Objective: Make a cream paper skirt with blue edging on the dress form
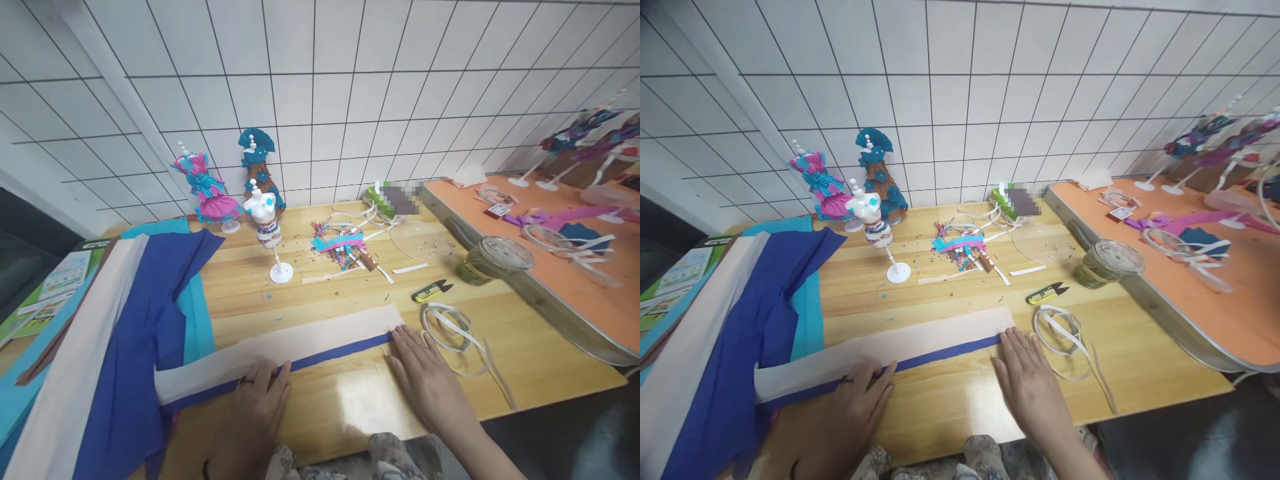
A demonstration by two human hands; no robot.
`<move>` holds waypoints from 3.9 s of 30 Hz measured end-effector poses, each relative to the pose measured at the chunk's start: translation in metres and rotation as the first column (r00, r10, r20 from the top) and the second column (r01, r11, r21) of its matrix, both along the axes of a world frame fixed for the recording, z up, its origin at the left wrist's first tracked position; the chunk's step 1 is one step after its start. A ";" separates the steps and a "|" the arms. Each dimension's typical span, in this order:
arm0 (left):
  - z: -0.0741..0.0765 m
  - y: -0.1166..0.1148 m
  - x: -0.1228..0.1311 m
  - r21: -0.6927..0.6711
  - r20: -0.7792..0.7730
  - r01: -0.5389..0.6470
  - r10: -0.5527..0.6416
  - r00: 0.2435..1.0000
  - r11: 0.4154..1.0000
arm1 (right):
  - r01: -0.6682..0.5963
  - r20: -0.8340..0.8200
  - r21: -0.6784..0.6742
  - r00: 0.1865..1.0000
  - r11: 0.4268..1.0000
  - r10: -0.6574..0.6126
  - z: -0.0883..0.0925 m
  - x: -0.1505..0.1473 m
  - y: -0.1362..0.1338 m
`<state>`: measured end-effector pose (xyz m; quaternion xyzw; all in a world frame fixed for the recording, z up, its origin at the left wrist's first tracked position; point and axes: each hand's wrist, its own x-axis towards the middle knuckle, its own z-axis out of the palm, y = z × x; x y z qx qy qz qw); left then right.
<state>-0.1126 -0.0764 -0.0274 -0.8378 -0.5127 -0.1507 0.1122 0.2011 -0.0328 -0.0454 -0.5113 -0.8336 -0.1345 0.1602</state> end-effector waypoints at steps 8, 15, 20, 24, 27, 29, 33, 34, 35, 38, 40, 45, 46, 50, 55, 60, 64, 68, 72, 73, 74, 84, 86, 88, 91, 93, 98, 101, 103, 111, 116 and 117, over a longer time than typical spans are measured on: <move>-0.001 0.000 -0.003 -0.024 -0.025 0.017 -0.018 1.000 1.000 | -0.278 -0.073 -0.049 0.959 0.959 0.275 0.003 -0.054 -0.009; -0.001 -0.001 -0.002 0.000 -0.016 0.014 -0.014 1.000 1.000 | -0.309 -0.105 -0.100 0.949 0.946 0.299 0.006 -0.056 -0.012; -0.001 -0.001 -0.002 -0.014 0.011 0.011 -0.011 1.000 1.000 | -0.118 -0.004 -0.039 0.993 0.992 0.118 -0.003 -0.017 -0.004; -0.004 0.000 -0.003 -0.020 0.029 0.011 -0.010 1.000 1.000 | -0.027 0.022 -0.008 0.999 1.000 0.027 -0.005 -0.004 -0.003; -0.005 0.000 -0.003 -0.004 0.043 0.010 -0.010 0.999 1.000 | -0.083 0.033 -0.009 0.996 0.997 0.083 0.000 -0.015 -0.005; -0.004 0.001 -0.003 -0.008 0.049 0.014 -0.013 0.999 1.000 | -0.147 0.027 -0.016 0.989 0.989 0.147 0.004 -0.025 -0.006; -0.002 0.001 -0.003 -0.018 0.060 0.014 -0.013 0.998 1.000 | -0.190 -0.002 -0.044 0.982 0.981 0.190 0.007 -0.032 -0.005; -0.002 0.001 -0.003 -0.020 0.055 0.014 -0.013 0.998 1.000 | -0.176 -0.001 -0.048 0.984 0.983 0.177 0.007 -0.030 -0.003; -0.002 0.001 -0.003 -0.021 0.048 0.013 -0.011 0.999 1.000 | -0.158 0.003 -0.051 0.987 0.986 0.158 0.006 -0.027 -0.002; -0.003 0.001 -0.005 -0.026 0.029 0.006 -0.006 1.000 1.000 | -0.101 -0.001 -0.035 0.995 0.994 0.101 0.005 -0.015 0.001; -0.004 0.001 -0.006 -0.036 0.029 -0.001 0.003 1.000 0.999 | -0.073 -0.023 -0.019 0.997 0.997 0.073 0.005 -0.006 0.002; -0.005 0.002 -0.007 -0.022 0.038 0.012 -0.011 0.999 1.000 | 0.002 -0.077 -0.018 0.997 1.000 -0.003 0.007 0.008 -0.004; -0.004 0.002 -0.007 -0.024 0.041 0.011 -0.010 0.999 1.000 | 0.011 -0.090 -0.018 0.996 1.000 -0.013 0.008 0.010 -0.005; -0.001 0.003 -0.004 -0.037 0.060 0.004 -0.002 0.998 0.999 | 0.031 -0.125 0.023 0.992 0.999 -0.027 0.009 0.009 -0.003; 0.002 0.003 -0.001 -0.004 0.073 -0.001 0.001 0.997 1.000 | -0.021 -0.067 -0.012 0.998 1.000 0.020 0.005 0.005 0.005; 0.003 0.002 -0.001 -0.006 0.076 -0.005 0.005 0.997 1.000 | -0.018 -0.076 -0.015 0.997 1.000 0.017 0.001 0.017 0.003; 0.001 0.002 -0.002 -0.019 0.081 -0.004 0.006 0.997 1.000 | -0.005 -0.104 -0.002 0.995 1.000 0.005 0.006 0.017 0.002; 0.000 0.002 -0.003 -0.018 0.081 -0.005 0.006 0.997 1.000 | -0.003 -0.127 -0.011 0.992 1.000 0.002 0.012 0.001 0.005; -0.001 0.002 -0.004 -0.030 0.075 0.000 0.002 0.997 1.000 | -0.138 -0.150 -0.059 0.980 0.989 0.128 0.011 -0.008 0.006; -0.001 0.002 -0.003 -0.033 0.078 -0.003 0.005 0.997 0.999 | -0.176 -0.160 -0.063 0.973 0.982 0.164 0.010 -0.006 0.005; -0.001 0.002 -0.003 -0.038 0.082 -0.009 0.012 0.997 0.999 | -0.204 -0.171 -0.060 0.967 0.977 0.192 0.008 -0.003 0.003; 0.001 0.003 -0.001 -0.015 0.087 -0.008 0.009 0.996 1.000 | -0.196 -0.189 -0.007 0.963 0.981 0.191 0.008 0.016 0.003; 0.002 0.004 -0.001 -0.009 0.084 -0.005 0.006 0.996 1.000 | -0.199 -0.174 -0.024 0.966 0.980 0.192 0.008 0.013 0.003; 0.002 0.003 -0.001 -0.006 0.073 0.000 0.000 0.997 1.000 | -0.198 -0.159 -0.039 0.969 0.979 0.190 0.007 0.011 0.002; 0.001 0.003 -0.002 0.005 0.063 -0.005 0.004 0.998 1.000 | -0.215 -0.177 -0.038 0.963 0.976 0.205 0.006 0.008 0.000; 0.000 0.002 -0.003 0.003 0.065 -0.010 0.010 0.998 1.000 | -0.236 -0.215 -0.024 0.950 0.971 0.226 0.006 0.007 0.000; -0.001 0.002 -0.004 -0.013 0.085 -0.015 0.016 0.996 1.000 | -0.195 -0.223 -0.024 0.957 0.981 0.184 0.008 -0.004 0.002; 0.000 0.001 -0.004 -0.013 0.099 -0.014 0.015 0.995 1.000 | -0.291 -0.218 -0.071 0.938 0.954 0.270 0.011 -0.010 0.000; 0.000 0.001 -0.003 -0.004 0.106 -0.016 0.016 0.994 1.000 | -0.361 -0.262 -0.078 0.907 0.929 0.330 0.014 -0.011 -0.002; -0.005 0.001 -0.005 -0.016 0.102 -0.017 0.018 0.995 1.000 | -0.266 -0.195 -0.079 0.949 0.961 0.247 0.011 -0.012 0.002; -0.002 0.001 -0.004 -0.021 0.119 -0.009 0.011 0.993 1.000 | -0.268 -0.280 0.001 0.925 0.963 0.258 0.008 -0.004 0.003; -0.002 0.001 -0.004 -0.021 0.120 -0.009 0.012 0.993 1.000 | -0.250 -0.282 0.000 0.929 0.968 0.240 0.009 -0.003 0.005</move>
